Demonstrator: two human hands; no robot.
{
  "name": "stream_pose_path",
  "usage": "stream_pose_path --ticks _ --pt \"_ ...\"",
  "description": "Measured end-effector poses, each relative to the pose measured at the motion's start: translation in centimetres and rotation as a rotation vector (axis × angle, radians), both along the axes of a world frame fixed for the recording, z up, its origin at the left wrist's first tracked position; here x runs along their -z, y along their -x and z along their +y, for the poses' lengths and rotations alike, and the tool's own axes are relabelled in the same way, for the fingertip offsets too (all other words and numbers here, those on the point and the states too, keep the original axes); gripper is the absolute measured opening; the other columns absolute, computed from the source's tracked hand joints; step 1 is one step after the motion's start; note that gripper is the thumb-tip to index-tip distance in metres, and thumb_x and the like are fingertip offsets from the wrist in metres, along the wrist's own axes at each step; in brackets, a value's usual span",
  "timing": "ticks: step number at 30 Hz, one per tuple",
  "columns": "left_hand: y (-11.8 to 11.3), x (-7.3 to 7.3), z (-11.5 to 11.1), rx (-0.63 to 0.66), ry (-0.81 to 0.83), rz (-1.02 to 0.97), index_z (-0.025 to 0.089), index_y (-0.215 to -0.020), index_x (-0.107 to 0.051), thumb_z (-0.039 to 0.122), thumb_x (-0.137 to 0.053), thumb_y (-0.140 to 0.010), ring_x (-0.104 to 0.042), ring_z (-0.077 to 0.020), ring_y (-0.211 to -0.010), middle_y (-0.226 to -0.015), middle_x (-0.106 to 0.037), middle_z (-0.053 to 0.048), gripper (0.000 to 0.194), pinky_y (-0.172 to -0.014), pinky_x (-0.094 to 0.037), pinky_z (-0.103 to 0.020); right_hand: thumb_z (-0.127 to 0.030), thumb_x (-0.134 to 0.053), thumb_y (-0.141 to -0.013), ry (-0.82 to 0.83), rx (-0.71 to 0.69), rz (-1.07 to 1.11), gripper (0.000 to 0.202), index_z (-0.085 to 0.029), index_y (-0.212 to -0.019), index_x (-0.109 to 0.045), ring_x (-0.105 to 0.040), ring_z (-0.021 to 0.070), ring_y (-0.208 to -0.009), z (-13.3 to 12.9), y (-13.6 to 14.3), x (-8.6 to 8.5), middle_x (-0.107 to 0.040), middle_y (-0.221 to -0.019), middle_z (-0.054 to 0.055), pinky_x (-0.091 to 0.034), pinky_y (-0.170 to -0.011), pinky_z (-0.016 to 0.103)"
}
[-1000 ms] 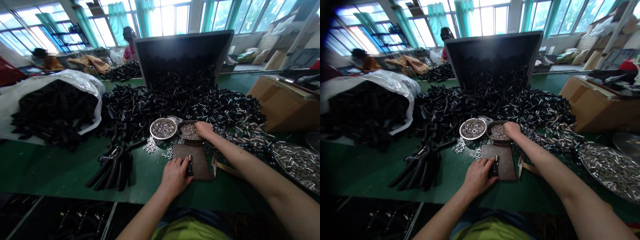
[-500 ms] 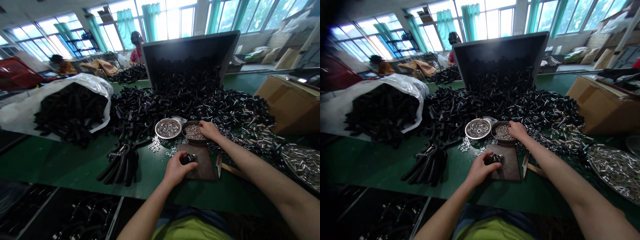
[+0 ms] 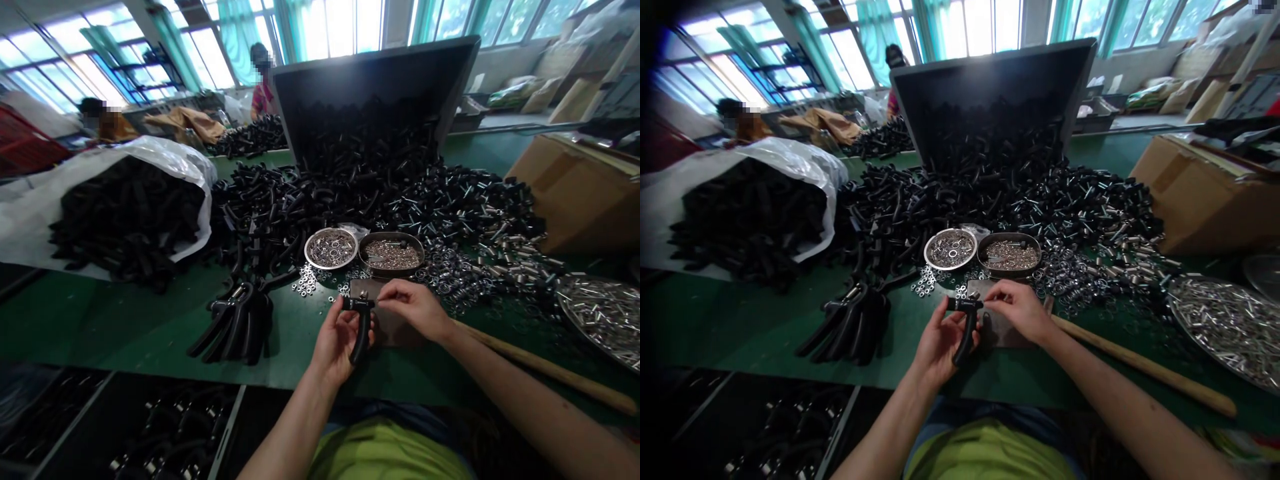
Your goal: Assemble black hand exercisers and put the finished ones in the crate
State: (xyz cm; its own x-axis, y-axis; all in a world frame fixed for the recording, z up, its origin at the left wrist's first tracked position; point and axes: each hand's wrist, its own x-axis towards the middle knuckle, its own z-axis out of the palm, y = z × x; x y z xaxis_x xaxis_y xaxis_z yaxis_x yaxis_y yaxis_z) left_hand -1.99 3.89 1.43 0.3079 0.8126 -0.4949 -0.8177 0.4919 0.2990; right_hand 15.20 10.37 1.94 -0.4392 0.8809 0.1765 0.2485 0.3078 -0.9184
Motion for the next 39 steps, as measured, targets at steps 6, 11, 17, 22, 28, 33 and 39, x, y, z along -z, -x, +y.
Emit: stream_pose_path --ticks 6,11,17,22,28,33,39 --pt "-0.8 0.4 -0.2 0.025 -0.056 0.063 0.010 -0.095 -0.058 0.049 -0.053 -0.084 -0.062 -0.0135 -0.065 -0.078 -0.063 -0.007 0.041 -0.059 -0.053 -0.025 -0.024 -0.063 -0.076 -0.041 -0.017 -0.007 0.008 -0.018 -0.071 -0.065 -0.059 0.0157 -0.076 -0.7 0.3 -0.1 -0.062 -0.076 0.002 -0.045 -0.069 0.029" --pt "-0.6 1.0 0.0 0.068 -0.124 0.317 0.011 -0.092 -0.062 0.047 -0.061 -0.078 -0.060 -0.0137 -0.068 -0.081 -0.063 -0.006 0.038 -0.062 -0.052 -0.026 -0.021 -0.060 -0.078 -0.116 -0.042 -0.164 0.005 -0.019 -0.074 -0.062 -0.057 0.0140 -0.074 -0.4 -0.5 -0.1 -0.061 -0.078 0.001 -0.043 -0.066 0.026" --pt "0.5 0.9 2.1 0.362 -0.599 0.969 0.016 -0.104 -0.063 0.038 -0.070 -0.070 -0.060 -0.0206 -0.088 -0.096 -0.066 -0.006 0.042 -0.083 -0.046 -0.033 -0.017 -0.045 -0.089 -0.796 -0.301 -0.586 0.016 -0.019 -0.086 -0.060 -0.053 0.0135 -0.071 0.8 -2.2 2.0 -0.063 -0.078 0.004 -0.035 -0.062 0.027" --pt "0.1 1.4 2.3 0.508 -1.016 1.688 0.019 -0.113 -0.059 0.046 -0.073 -0.064 -0.055 -0.0263 -0.098 -0.104 -0.063 -0.009 0.058 -0.088 -0.042 -0.039 -0.015 -0.040 -0.091 -1.065 -0.367 -0.671 0.026 -0.019 -0.074 -0.059 -0.047 0.0127 -0.061 1.2 -2.9 3.9 -0.059 -0.065 0.002 -0.027 -0.056 0.029" --pt "-0.2 2.4 0.7 0.509 -1.174 1.979 0.022 -0.121 -0.051 0.039 -0.074 -0.065 -0.052 -0.0256 -0.102 -0.107 -0.061 -0.007 0.063 -0.091 -0.040 -0.040 -0.023 -0.045 -0.090 -0.819 -0.152 -0.803 0.019 -0.020 -0.099 -0.061 -0.054 0.0184 -0.079 -0.8 -6.2 3.0 -0.065 -0.087 0.007 -0.036 -0.065 0.030" --pt "-0.3 2.9 0.6 0.464 -1.025 2.021 0.020 -0.107 -0.055 0.043 -0.078 -0.059 -0.053 -0.0254 -0.099 -0.103 -0.060 -0.007 0.058 -0.086 -0.042 -0.038 -0.044 -0.055 -0.082 -0.472 0.240 -1.005 0.030 -0.020 -0.100 -0.057 -0.055 0.0254 -0.086 -4.1 -13.4 4.8 -0.061 -0.094 0.010 -0.042 -0.069 0.035" --pt "-0.4 2.6 0.9 0.488 -1.020 2.041 0.023 -0.106 -0.058 0.043 -0.079 -0.057 -0.052 -0.0255 -0.100 -0.103 -0.060 -0.005 0.057 -0.085 -0.042 -0.037 -0.041 -0.042 -0.087 -0.194 0.388 -0.941 0.023 -0.022 -0.090 -0.054 -0.061 0.0244 -0.072 -6.1 -15.0 4.7 -0.064 -0.086 0.009 -0.044 -0.060 0.035"
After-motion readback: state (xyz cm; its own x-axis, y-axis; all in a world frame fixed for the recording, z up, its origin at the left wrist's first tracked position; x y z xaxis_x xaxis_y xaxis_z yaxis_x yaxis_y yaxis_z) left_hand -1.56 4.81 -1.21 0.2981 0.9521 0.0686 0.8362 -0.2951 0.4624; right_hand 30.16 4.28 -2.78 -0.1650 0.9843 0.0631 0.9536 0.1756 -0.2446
